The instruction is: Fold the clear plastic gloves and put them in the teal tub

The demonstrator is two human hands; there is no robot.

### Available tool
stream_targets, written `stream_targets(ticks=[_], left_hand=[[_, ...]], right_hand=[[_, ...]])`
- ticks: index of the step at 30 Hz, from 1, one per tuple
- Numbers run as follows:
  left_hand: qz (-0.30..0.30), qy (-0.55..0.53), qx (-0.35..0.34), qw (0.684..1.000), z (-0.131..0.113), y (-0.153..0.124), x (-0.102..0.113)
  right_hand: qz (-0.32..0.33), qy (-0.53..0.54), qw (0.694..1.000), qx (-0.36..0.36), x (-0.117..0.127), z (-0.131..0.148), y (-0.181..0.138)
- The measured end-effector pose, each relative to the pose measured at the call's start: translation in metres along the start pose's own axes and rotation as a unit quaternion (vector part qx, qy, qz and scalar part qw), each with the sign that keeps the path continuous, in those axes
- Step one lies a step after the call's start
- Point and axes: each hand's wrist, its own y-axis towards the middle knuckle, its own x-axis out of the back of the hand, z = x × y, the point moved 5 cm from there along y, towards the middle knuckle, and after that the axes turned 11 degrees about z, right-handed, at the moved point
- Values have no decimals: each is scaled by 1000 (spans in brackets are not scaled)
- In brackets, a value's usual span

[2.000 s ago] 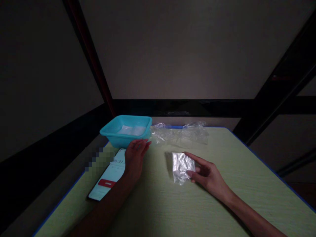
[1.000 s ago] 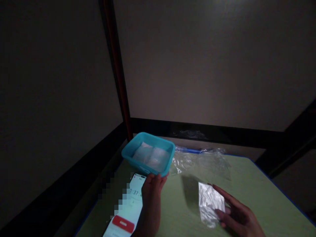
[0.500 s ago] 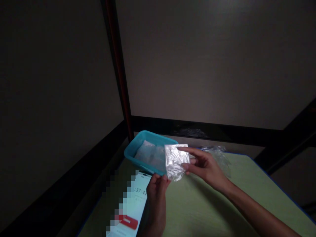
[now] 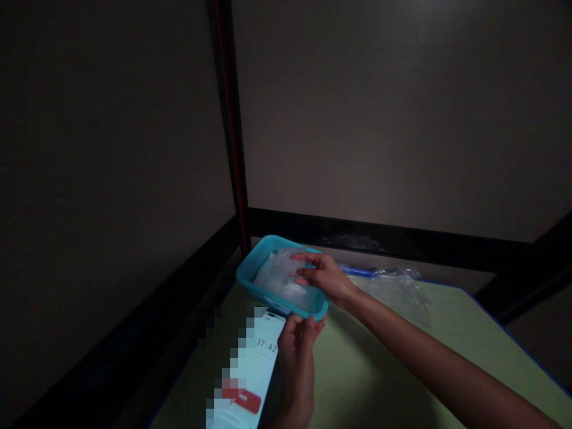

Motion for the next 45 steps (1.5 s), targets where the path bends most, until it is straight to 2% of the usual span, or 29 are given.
stream_targets(ticks=[7,12,18,34,45], left_hand=[[-10,-2,4,1000,5,1,2],[-2,-2,12,1000,2,-1,0],[-11,-9,19,1000,0,-2,-2],[2,-5,23,1000,1,-3,-2],[4,-24,21,1000,2,-3,-1]], right_hand=[[24,36,997,-72,-19,-14,21],[34,43,990,-129,-22,-25,30],[50,45,985,-157,-25,-27,30],[73,51,981,-174,-24,-28,39],[74,36,984,-159,-15,-17,34]])
